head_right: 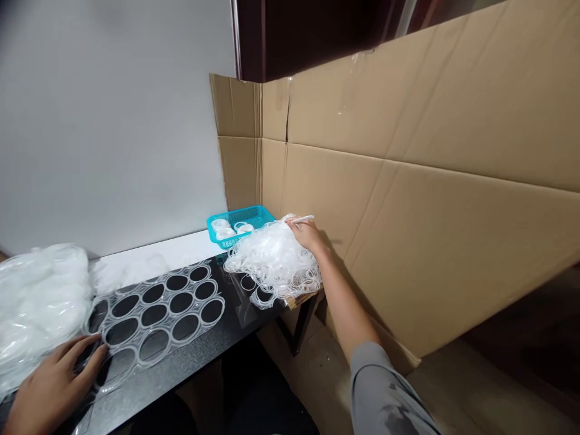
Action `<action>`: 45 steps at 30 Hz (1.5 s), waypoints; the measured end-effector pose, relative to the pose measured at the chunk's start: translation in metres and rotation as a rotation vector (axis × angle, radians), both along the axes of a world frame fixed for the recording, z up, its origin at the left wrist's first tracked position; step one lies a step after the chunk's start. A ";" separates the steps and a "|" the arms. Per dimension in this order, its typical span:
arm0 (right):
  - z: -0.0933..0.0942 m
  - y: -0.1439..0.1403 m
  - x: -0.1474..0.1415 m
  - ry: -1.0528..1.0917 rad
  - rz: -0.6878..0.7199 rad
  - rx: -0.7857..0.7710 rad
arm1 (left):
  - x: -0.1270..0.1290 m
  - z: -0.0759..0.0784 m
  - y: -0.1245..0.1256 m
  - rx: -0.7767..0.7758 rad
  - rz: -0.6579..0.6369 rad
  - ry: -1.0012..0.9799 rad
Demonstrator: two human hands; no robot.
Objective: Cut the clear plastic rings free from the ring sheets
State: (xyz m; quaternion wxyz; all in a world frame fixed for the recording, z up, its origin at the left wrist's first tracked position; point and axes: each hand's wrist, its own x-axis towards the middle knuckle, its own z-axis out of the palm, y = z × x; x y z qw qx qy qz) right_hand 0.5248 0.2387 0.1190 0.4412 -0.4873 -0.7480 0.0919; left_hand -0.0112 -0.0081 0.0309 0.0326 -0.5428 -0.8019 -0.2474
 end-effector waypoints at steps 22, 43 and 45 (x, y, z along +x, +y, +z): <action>0.028 0.003 0.008 0.106 0.101 -0.189 | 0.002 0.010 -0.001 -0.048 -0.027 0.030; -0.095 -0.163 -0.161 -0.204 0.690 -0.123 | 0.032 -0.009 -0.082 0.170 -0.211 0.098; -0.099 -0.165 -0.171 -0.270 0.636 -0.162 | 0.039 -0.013 -0.096 0.124 -0.210 0.057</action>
